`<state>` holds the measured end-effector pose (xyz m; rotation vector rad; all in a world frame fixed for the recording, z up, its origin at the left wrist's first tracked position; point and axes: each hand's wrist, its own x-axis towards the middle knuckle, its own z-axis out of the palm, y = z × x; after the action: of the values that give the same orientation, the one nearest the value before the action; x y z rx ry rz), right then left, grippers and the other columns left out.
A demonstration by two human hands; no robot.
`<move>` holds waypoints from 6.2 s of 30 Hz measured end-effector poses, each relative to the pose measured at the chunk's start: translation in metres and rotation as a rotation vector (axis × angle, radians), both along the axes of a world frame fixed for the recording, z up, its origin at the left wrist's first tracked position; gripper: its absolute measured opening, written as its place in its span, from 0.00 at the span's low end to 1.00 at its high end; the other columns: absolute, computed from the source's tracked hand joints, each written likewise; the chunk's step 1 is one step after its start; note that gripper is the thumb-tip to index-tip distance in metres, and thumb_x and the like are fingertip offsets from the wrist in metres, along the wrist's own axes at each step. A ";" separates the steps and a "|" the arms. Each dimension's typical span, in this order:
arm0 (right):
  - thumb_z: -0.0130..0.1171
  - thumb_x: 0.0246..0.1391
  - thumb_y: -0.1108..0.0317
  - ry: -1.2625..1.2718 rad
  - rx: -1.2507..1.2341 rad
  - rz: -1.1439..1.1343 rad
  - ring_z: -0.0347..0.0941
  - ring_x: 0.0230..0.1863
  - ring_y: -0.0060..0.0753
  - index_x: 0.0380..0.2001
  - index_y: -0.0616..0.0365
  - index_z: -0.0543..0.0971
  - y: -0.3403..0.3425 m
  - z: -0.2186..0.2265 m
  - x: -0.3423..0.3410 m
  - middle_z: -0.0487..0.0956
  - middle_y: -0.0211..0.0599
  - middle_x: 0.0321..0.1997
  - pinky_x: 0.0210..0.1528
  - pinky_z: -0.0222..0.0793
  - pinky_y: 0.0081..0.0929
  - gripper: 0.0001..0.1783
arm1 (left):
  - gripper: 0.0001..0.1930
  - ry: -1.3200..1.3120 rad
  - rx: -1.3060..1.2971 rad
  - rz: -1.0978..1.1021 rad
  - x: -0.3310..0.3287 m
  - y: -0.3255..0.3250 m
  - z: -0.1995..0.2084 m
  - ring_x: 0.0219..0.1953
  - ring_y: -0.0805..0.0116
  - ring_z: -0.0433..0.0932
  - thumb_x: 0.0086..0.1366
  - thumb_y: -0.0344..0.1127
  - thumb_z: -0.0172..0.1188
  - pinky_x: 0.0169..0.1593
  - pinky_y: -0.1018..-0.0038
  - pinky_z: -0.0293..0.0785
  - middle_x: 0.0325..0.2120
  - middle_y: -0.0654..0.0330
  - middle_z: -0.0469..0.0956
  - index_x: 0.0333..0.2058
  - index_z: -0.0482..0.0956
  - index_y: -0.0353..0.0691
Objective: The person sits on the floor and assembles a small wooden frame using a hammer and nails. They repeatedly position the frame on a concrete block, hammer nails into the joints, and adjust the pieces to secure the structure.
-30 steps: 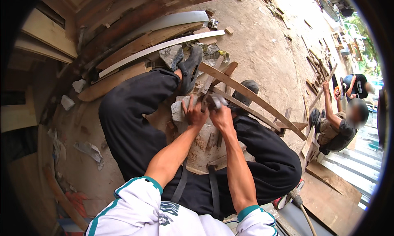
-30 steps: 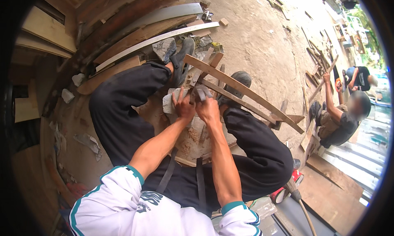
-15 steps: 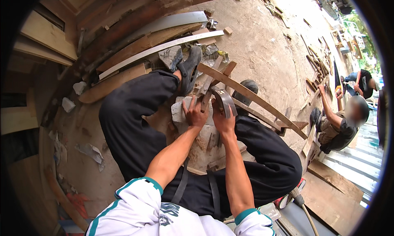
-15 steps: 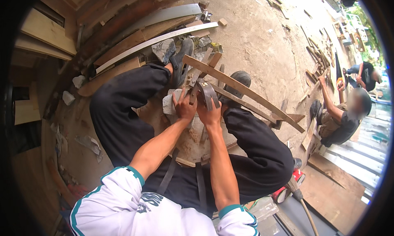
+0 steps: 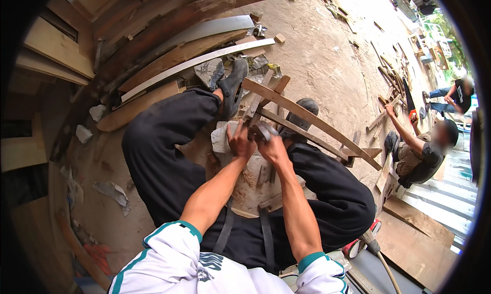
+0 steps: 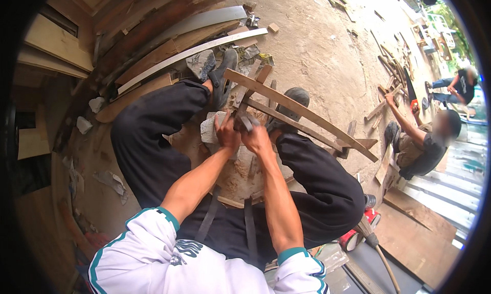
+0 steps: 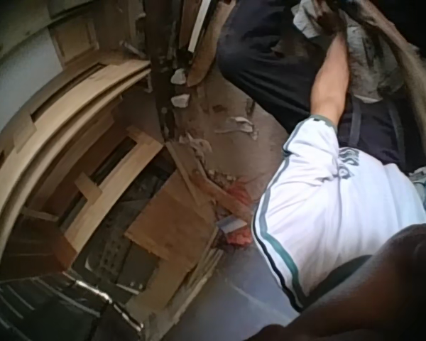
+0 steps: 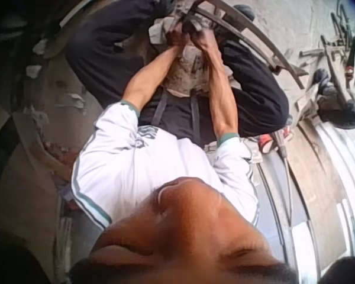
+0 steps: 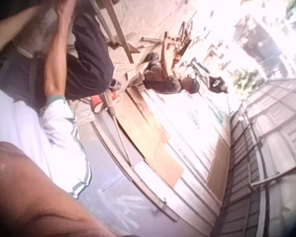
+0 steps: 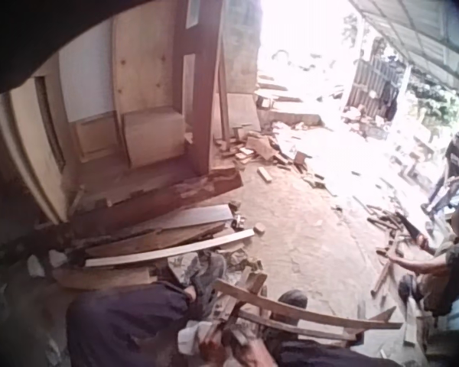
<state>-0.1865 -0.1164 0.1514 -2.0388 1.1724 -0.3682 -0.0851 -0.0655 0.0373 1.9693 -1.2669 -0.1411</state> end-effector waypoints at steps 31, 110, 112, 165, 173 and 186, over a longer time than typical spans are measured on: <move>0.64 0.55 0.60 -0.076 0.019 -0.573 0.80 0.41 0.48 0.43 0.56 0.81 0.069 0.136 -0.102 0.82 0.47 0.38 0.42 0.73 0.36 0.15 | 0.19 -0.021 0.038 0.085 -0.003 0.000 -0.016 0.57 0.56 0.72 0.51 0.44 0.66 0.69 0.51 0.48 0.46 0.45 0.79 0.37 0.81 0.35; 0.61 0.52 0.52 0.936 0.455 -0.601 0.77 0.51 0.53 0.43 0.62 0.82 0.134 0.035 -0.253 0.81 0.54 0.47 0.51 0.73 0.43 0.24 | 0.26 0.156 0.550 -0.191 0.006 -0.057 0.069 0.50 0.46 0.77 0.64 0.43 0.55 0.52 0.52 0.70 0.48 0.47 0.79 0.61 0.70 0.52; 0.61 0.51 0.53 0.898 0.456 -0.655 0.77 0.51 0.53 0.43 0.62 0.81 0.135 0.029 -0.249 0.80 0.55 0.47 0.51 0.73 0.44 0.24 | 0.27 0.160 0.521 -0.182 0.008 -0.054 0.065 0.50 0.45 0.77 0.64 0.43 0.55 0.52 0.52 0.70 0.48 0.47 0.79 0.62 0.68 0.53; 0.60 0.50 0.34 0.139 0.945 -0.951 0.79 0.41 0.48 0.57 0.72 0.67 -0.122 -0.095 -0.392 0.79 0.52 0.42 0.41 0.77 0.47 0.50 | 0.20 0.788 0.883 -0.139 0.040 -0.135 0.018 0.35 0.62 0.78 0.59 0.43 0.60 0.39 0.66 0.75 0.37 0.53 0.79 0.42 0.79 0.30; 0.62 0.55 0.46 0.109 0.989 -0.987 0.60 0.15 0.23 0.22 0.54 0.71 -0.117 -0.088 -0.377 0.68 0.29 0.18 0.17 0.58 0.27 0.24 | 0.20 0.882 0.712 -0.147 0.040 -0.129 0.026 0.28 0.68 0.77 0.59 0.43 0.62 0.32 0.70 0.76 0.34 0.58 0.78 0.42 0.78 0.31; 0.61 0.55 0.65 -0.328 0.748 -1.014 0.60 0.15 0.23 0.23 0.52 0.71 -0.081 -0.035 -0.262 0.66 0.24 0.17 0.17 0.57 0.25 0.12 | 0.22 0.640 0.313 -0.166 0.149 -0.081 0.095 0.28 0.72 0.79 0.59 0.46 0.65 0.33 0.71 0.74 0.30 0.58 0.81 0.42 0.76 0.33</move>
<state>-0.4490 -0.1978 0.1165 -0.6217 1.7161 -0.5899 0.0639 -0.1468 0.1323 1.8367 -1.0091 -1.0181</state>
